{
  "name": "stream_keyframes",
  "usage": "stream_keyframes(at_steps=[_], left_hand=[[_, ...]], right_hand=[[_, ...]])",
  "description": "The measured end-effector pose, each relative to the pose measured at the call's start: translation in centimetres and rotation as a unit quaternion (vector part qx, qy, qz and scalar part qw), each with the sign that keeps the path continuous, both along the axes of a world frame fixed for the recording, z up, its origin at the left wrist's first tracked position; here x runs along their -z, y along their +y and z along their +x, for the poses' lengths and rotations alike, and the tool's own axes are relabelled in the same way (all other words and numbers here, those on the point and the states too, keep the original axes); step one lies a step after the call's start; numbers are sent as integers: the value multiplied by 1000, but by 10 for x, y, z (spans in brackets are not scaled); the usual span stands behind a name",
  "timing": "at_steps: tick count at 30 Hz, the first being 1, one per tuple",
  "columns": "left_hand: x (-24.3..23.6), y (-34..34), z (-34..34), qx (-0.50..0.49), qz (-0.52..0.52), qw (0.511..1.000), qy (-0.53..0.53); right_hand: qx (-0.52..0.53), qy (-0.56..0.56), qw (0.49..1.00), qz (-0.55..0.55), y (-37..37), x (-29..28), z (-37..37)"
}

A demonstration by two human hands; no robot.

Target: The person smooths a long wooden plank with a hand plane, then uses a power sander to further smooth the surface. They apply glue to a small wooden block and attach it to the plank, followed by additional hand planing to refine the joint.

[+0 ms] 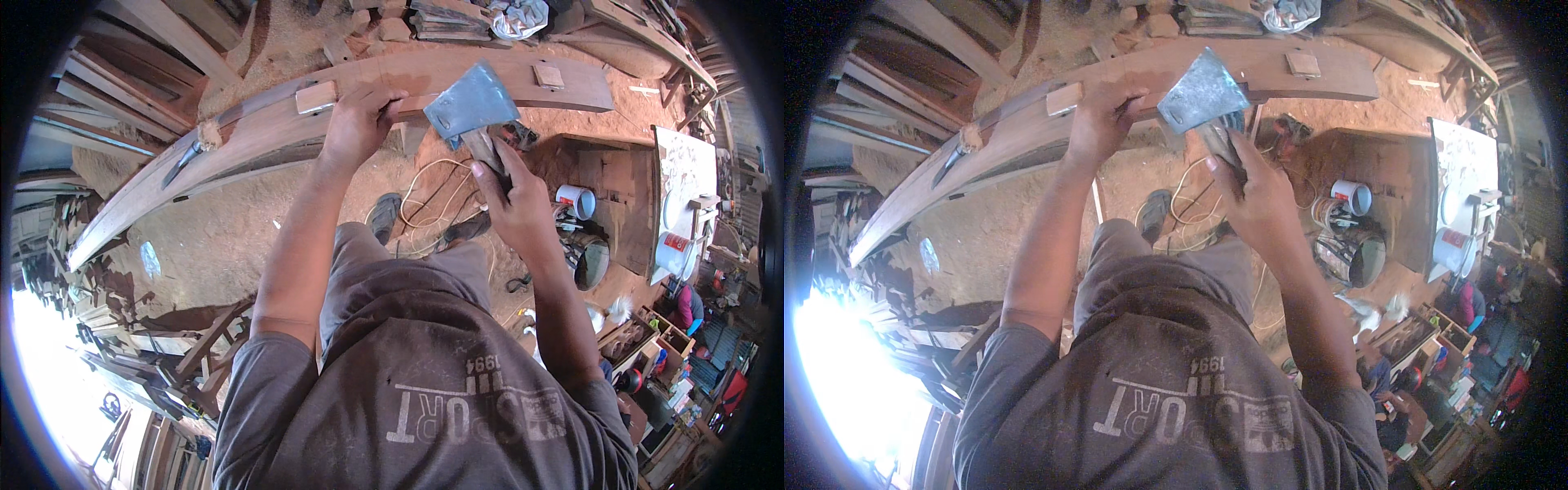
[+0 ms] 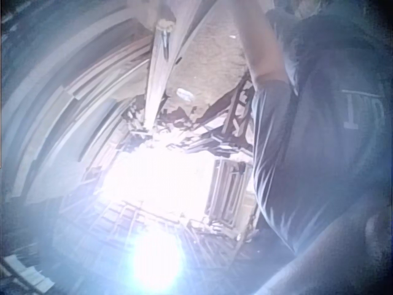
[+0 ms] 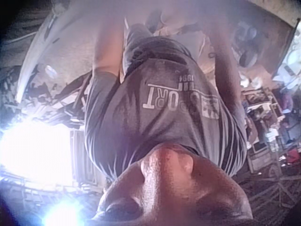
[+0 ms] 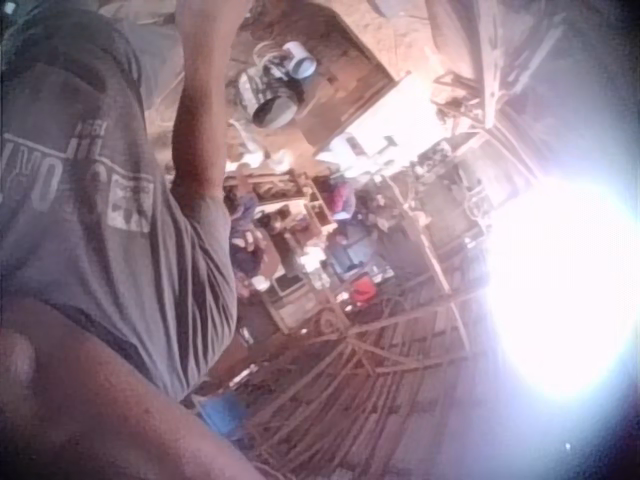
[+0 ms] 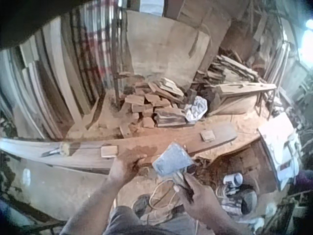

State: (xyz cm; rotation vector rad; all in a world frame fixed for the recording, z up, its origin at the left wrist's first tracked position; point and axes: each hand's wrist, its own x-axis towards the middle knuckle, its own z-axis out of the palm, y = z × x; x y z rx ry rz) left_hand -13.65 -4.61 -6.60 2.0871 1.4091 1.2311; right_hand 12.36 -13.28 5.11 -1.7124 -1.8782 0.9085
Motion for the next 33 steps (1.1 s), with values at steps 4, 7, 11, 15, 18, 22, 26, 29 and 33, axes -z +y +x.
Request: stream_keyframes(at_steps=[4, 7, 11, 15, 18, 22, 26, 29, 33], left_hand=[[10, -1, -2, -2, 13, 1000, 0], [11, -3, 2, -26, -20, 999, -35], [5, -7, 3, -35, -76, 993, -82], [2, -6, 2, -29, -97, 991, -89], [5, -8, 1, -26, -95, 991, -91], [5, -8, 0, -29, -102, 992, -64], [4, -7, 1, -27, -95, 991, -92], [3, -6, 0, -18, -98, 991, -88], [2, -8, 0, -40, -143, 986, -76]], right_hand=[[-19, -61, 996, 59, 17, 5, -11], [-18, -104, 990, 88, 25, 6, -24], [-37, -173, 979, 100, 29, 14, -30], [-62, -211, 974, 49, 33, 9, -35], [-54, -196, 976, 81, 27, 14, -36], [-48, -212, 972, 90, 25, 25, -35], [-42, -168, 979, 110, 25, 27, -32], [-62, -227, 967, 92, 26, 27, -32], [-50, -208, 971, 105, 27, 28, -32]])
